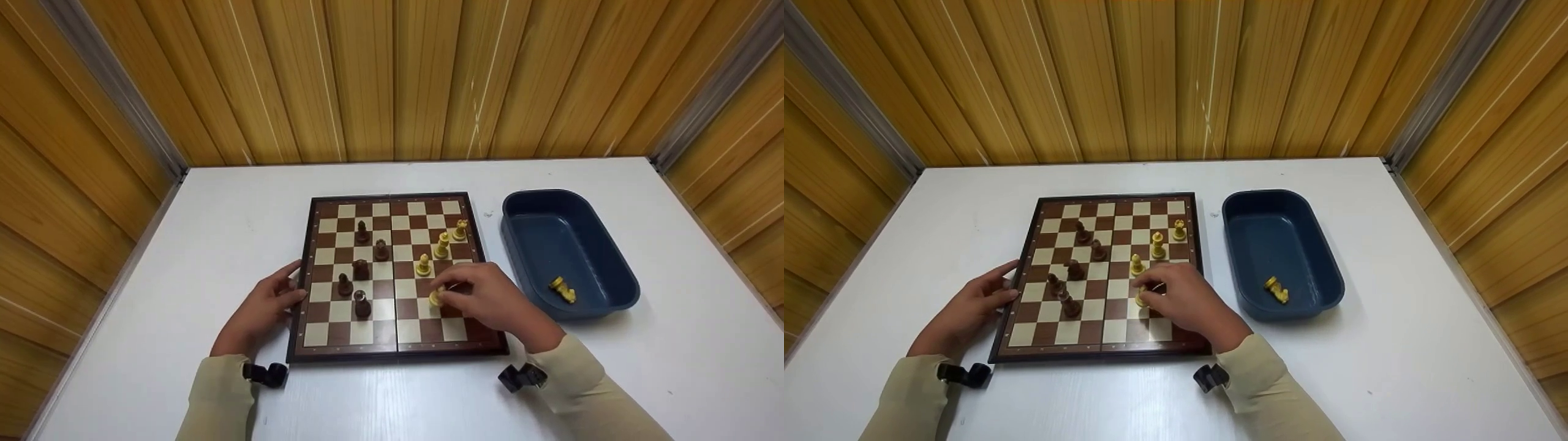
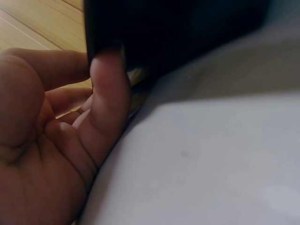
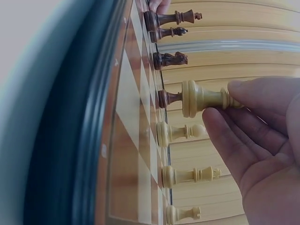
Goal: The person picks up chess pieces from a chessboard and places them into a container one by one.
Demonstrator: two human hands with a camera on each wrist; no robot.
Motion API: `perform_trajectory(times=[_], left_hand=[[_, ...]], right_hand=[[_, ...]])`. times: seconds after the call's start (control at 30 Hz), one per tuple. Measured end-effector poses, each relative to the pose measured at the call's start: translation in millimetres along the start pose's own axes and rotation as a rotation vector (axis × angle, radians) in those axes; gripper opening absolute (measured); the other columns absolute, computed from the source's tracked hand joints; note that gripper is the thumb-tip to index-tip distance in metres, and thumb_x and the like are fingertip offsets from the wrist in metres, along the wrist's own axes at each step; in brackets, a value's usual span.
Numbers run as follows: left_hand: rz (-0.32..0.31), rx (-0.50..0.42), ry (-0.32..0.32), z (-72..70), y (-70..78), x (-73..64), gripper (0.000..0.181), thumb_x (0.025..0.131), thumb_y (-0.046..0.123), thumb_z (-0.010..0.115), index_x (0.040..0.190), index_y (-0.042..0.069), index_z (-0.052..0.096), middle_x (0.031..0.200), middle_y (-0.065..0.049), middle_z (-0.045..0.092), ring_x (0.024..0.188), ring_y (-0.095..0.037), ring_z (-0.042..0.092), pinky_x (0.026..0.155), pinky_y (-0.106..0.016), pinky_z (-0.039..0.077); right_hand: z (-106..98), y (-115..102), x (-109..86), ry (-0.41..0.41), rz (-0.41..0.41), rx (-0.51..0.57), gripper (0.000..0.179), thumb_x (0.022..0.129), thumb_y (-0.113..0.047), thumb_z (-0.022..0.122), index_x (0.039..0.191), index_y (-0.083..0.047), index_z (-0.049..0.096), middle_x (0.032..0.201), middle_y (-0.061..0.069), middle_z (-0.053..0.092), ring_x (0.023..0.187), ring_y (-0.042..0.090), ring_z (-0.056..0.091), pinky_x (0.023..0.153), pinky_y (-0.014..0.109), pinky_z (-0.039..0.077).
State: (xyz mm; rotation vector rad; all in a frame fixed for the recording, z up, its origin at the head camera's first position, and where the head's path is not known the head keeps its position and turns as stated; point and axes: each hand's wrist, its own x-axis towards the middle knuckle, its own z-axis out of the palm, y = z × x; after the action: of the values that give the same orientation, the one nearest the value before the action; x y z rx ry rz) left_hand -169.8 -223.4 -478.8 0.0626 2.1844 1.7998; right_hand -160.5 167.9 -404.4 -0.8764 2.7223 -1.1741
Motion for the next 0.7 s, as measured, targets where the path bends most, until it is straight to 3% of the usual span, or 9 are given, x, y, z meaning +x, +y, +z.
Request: perform_trajectory(times=[0.2,0.4,0.7], left_hand=[[-0.001,-0.010,0.000,0.2,-0.3,0.2,0.066,0.095,0.009,0.059,0.153,0.018,0.029,0.109,-0.015,0.054,0.081,-0.017,0.062,0.062,-0.033,0.057],[-0.006,-0.012,-0.007,0.0,-0.3,0.3,0.066,0.096,0.008,0.058,0.154,0.017,0.028,0.110,-0.016,0.055,0.081,-0.018,0.063,0.061,-0.035,0.058],[-0.037,-0.036,0.022,1.6,0.5,0.3,0.064,0.096,0.010,0.058,0.153,0.023,0.030,0.110,-0.014,0.055,0.083,-0.019,0.062,0.063,-0.035,0.057]], right_hand=[[-4.1,1.7,-0.3,0.028,-0.008,0.012,0.013,0.089,-0.014,0.070,0.100,-0.013,0.075,0.098,-0.003,0.072,0.084,0.006,0.065,0.074,0.024,0.056],[-10.3,4.6,-1.4,0.048,-0.031,0.002,0.014,0.089,-0.014,0.069,0.102,-0.011,0.074,0.101,0.004,0.071,0.086,0.010,0.065,0.074,0.025,0.056],[-22.3,7.3,-4.9,0.062,0.000,0.007,0.014,0.089,-0.018,0.070,0.102,-0.019,0.073,0.101,0.003,0.072,0.084,0.006,0.064,0.072,0.022,0.055]])
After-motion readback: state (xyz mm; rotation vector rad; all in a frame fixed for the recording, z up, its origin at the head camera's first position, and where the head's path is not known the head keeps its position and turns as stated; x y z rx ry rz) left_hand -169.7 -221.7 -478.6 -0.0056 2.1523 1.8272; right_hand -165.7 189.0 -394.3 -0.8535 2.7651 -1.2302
